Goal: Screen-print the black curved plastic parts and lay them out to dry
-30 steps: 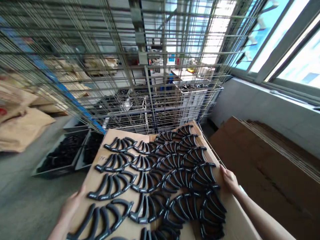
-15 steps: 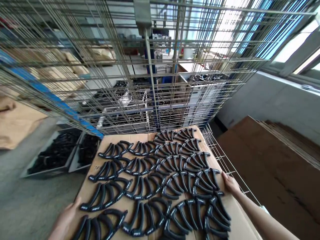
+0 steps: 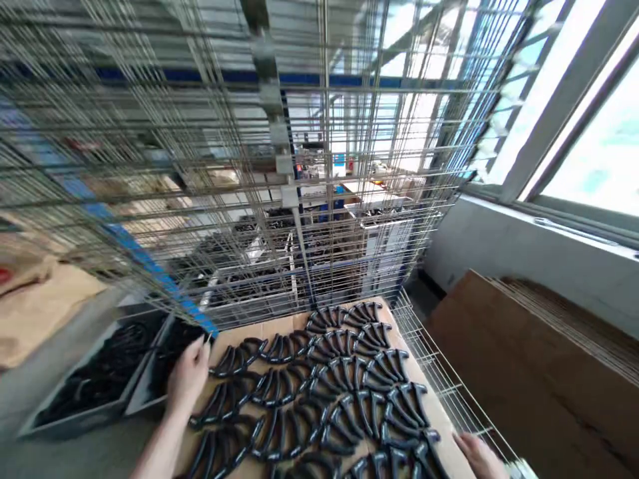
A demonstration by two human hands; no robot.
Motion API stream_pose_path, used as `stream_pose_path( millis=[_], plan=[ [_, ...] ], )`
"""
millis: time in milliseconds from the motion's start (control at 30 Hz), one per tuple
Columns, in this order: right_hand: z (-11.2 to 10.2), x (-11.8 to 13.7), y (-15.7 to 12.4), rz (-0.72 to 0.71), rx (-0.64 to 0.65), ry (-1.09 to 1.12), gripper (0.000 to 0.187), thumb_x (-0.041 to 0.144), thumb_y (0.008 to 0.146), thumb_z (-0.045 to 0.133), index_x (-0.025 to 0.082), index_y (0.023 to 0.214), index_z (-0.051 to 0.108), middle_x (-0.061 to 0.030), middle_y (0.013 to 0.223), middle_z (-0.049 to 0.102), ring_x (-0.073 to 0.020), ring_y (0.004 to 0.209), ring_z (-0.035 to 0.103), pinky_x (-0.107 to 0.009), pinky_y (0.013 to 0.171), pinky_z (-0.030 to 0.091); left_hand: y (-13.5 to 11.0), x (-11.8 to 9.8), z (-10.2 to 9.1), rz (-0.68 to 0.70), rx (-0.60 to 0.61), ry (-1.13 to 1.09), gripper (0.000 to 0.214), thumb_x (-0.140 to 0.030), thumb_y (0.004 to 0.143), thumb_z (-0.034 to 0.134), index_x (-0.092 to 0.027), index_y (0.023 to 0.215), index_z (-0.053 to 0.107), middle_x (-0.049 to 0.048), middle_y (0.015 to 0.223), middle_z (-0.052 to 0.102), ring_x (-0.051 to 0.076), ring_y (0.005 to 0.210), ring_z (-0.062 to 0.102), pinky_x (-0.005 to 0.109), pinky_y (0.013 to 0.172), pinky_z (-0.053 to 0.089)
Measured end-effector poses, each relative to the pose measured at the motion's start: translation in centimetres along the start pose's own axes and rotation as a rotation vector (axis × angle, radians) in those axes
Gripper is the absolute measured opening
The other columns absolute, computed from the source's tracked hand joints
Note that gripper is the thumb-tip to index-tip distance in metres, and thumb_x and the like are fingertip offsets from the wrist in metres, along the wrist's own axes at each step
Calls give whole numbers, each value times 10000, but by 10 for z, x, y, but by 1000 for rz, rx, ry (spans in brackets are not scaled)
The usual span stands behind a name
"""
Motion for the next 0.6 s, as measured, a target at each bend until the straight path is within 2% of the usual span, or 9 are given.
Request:
stream_pose_path(
  millis=[67, 133, 200, 267, 333, 367, 433, 500, 600],
  plan=[
    [1, 2, -21, -57, 155, 68, 394, 679, 596, 464, 347, 410, 563, -61, 587, 675, -355, 707, 695, -471, 686, 547, 23, -110, -34, 261, -170, -59, 485, -443, 884, 455, -174, 1268, 583, 150, 1288, 645, 311, 1236, 568, 446, 1046, 435],
    [-7, 2, -40, -76, 170, 77, 396, 667, 630, 464, 331, 480, 612, -70, 657, 696, -348, 756, 702, -456, 723, 537, 37, -210, -67, 532, -306, -111, 537, -405, 905, 491, -155, 1381, 496, 157, 1446, 515, 289, 1364, 444, 450, 1144, 323],
    [-17, 1, -57, -115, 129, 67, 381, 623, 671, 480, 312, 590, 684, -80, 758, 720, -327, 806, 708, -420, 763, 532, 48, -285, -95, 665, -379, -105, 576, -384, 920, 516, -132, 1432, 435, 168, 1536, 393, 282, 1439, 322, 457, 1189, 230],
    [-26, -2, -74, -155, 125, 56, 361, 557, 717, 498, 284, 695, 733, -92, 850, 730, -307, 843, 709, -393, 803, 525, 61, -333, -113, 662, -350, -69, 602, -378, 928, 542, -89, 1439, 409, 192, 1562, 334, 313, 1470, 227, 508, 1199, 148],
    [-34, -12, -93, -161, 152, 33, 337, 485, 759, 511, 252, 752, 753, -99, 905, 731, -285, 857, 709, -368, 830, 519, 69, -357, -120, 588, -245, 24, 608, -405, 957, 508, 6, 1396, 417, 220, 1508, 387, 368, 1449, 227, 597, 1153, 128],
    [-37, -18, -102, -152, 165, 18, 325, 456, 776, 515, 240, 774, 757, -99, 924, 732, -273, 865, 709, -354, 835, 516, 68, -363, -122, 572, -203, 75, 600, -417, 981, 460, 51, 1355, 436, 220, 1470, 422, 387, 1423, 256, 625, 1115, 139],
    [-42, -33, -122, -132, 190, 3, 313, 420, 805, 517, 228, 831, 763, -90, 957, 738, -251, 888, 707, -325, 840, 510, 60, -364, -126, 536, -172, 136, 585, -440, 1013, 358, 63, 1264, 519, 161, 1399, 492, 397, 1374, 317, 625, 1070, 167],
    [-38, -48, -140, -106, 234, 14, 316, 412, 829, 512, 224, 882, 760, -75, 952, 745, -237, 903, 702, -306, 827, 509, 38, -354, -130, 529, -203, 179, 587, -463, 1023, 294, 8, 1181, 606, 92, 1339, 554, 381, 1335, 374, 588, 1038, 224],
    [-16, -62, -168, -49, 354, 93, 303, 395, 842, 521, 212, 932, 746, -62, 896, 741, -219, 853, 692, -296, 759, 518, -20, -328, -138, 586, -232, 229, 651, -538, 1009, 251, -50, 1134, 663, 70, 1250, 631, 315, 1265, 457, 523, 995, 301]
  ],
)
Point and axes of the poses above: each hand's wrist, its own y-axis towards the middle knuckle, its own z-axis out of the palm, x = y × z, the point moved 5 cm from there along y, towards the middle knuckle
